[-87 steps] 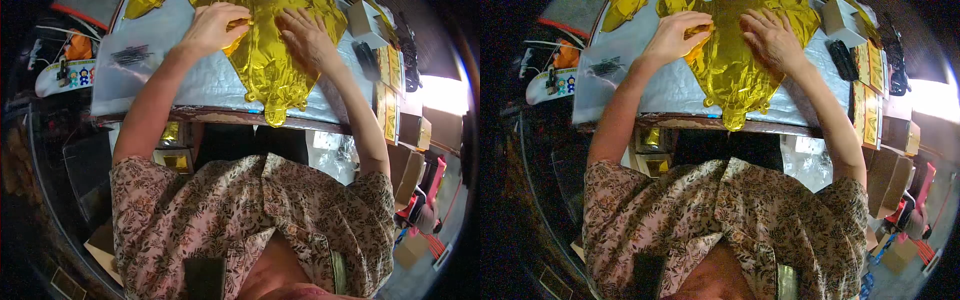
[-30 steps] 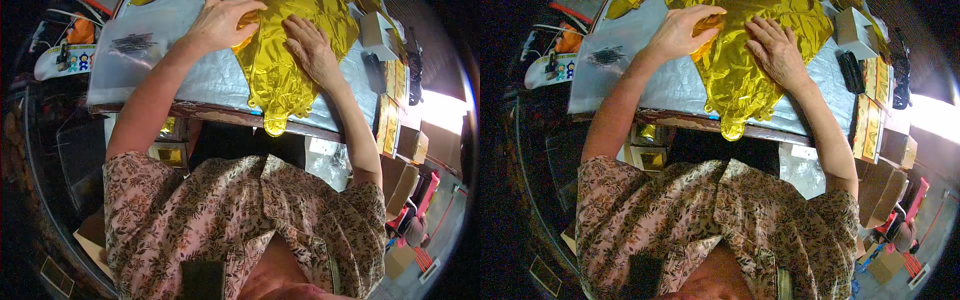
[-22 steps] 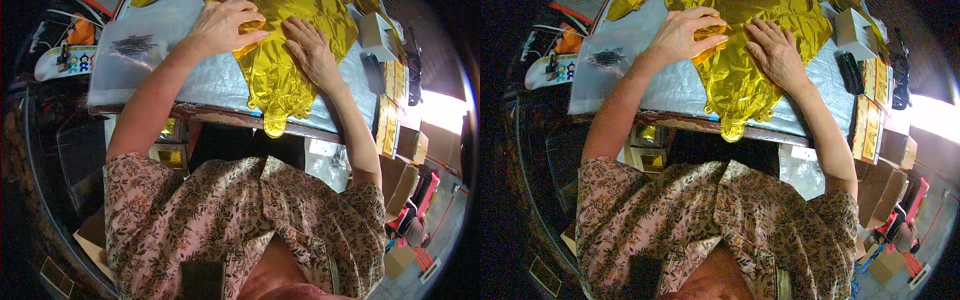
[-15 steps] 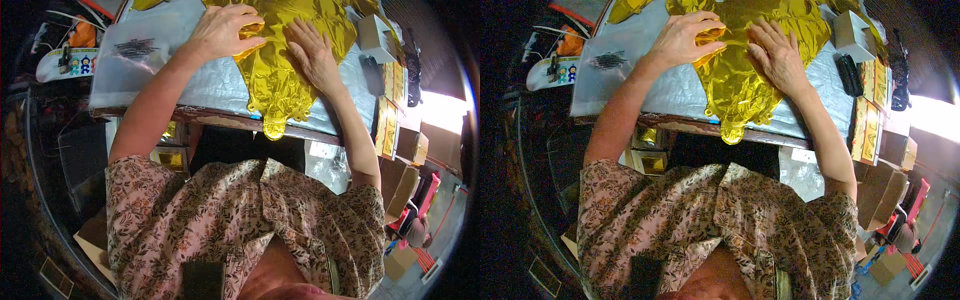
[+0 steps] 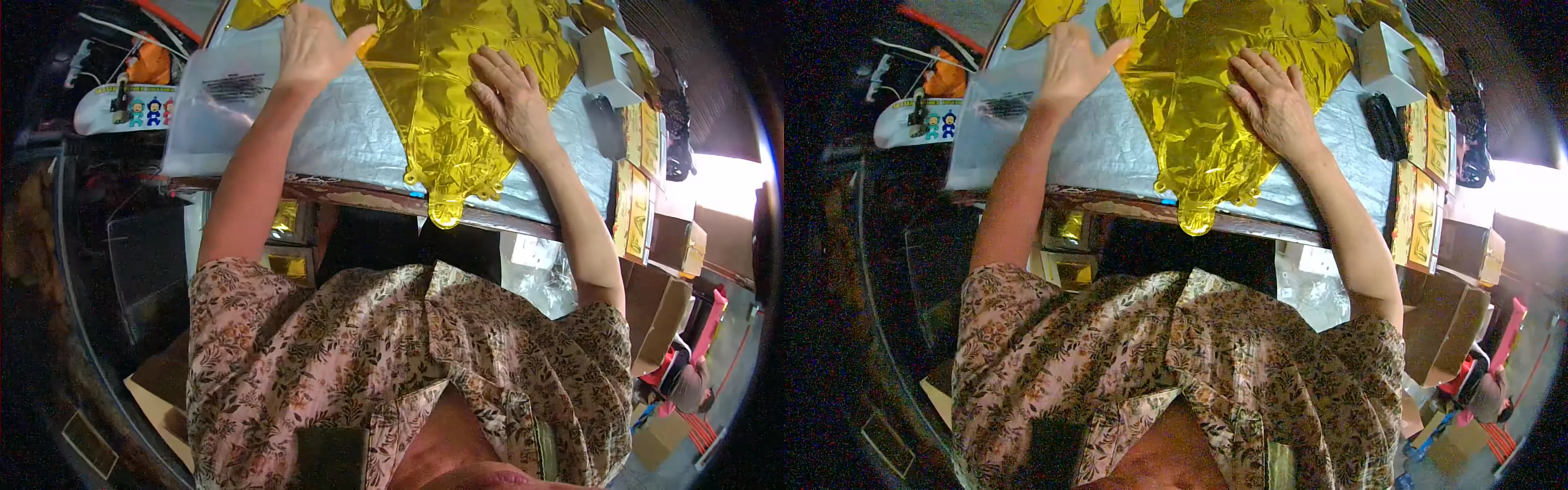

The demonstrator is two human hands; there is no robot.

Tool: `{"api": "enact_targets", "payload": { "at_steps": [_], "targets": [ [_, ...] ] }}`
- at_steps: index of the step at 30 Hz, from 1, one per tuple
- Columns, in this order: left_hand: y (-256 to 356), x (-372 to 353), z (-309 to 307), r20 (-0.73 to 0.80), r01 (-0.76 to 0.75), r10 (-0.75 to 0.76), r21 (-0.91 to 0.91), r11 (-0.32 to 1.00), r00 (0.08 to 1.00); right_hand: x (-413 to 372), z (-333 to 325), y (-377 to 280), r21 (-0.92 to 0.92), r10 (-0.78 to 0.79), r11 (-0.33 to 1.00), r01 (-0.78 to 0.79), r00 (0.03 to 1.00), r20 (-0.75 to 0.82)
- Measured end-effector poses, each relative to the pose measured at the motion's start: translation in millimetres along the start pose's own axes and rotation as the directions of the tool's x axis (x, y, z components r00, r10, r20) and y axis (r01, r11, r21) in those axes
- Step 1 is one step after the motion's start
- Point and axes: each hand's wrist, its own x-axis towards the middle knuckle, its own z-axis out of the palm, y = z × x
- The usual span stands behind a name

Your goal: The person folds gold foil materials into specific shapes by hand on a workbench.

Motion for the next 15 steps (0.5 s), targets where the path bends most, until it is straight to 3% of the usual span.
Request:
{"api": "enact_targets", "payload": {
  "at_steps": [3,6,8,9,11,12,14,15],
  "targets": [
    [12,5,5,0.08,0.027,-0.033,0.081,0.996,0.996,0,3,1,-0.001,0.001,1.0,-0.001,1.0,-0.008],
    [20,9,11,0.072,0.037,-0.036,-0.02,0.999,0.997,-1,6,3,-0.022,0.003,1.0,-0.003,1.0,-0.008],
    [27,17,10,0.291,0.246,-0.246,0.039,0.969,0.924,-2,6,4,-0.015,0.002,1.0,-0.002,1.0,0.014],
    [29,22,5,0.283,0.239,-0.241,0.041,0.97,0.928,-1,6,3,-0.017,0.002,1.0,-0.002,1.0,0.002],
    [33,30,-3,0.347,0.374,-0.274,-0.263,0.889,0.897,-2,7,1,-0.024,0.036,0.999,-0.036,0.999,0.009],
    [39,35,-8,0.349,0.369,-0.269,-0.264,0.891,0.898,-2,6,0,-0.014,0.045,0.999,-0.044,0.999,0.02],
    [58,52,-24,0.624,0.629,-0.274,-0.466,0.622,0.732,-3,8,3,0.01,0.035,0.999,-0.035,0.999,0.009],
    [74,63,-42,0.687,0.64,-0.232,-0.426,0.639,0.689,-2,9,5,0.029,0.017,0.999,-0.017,1.0,-0.008]
  ]
}}
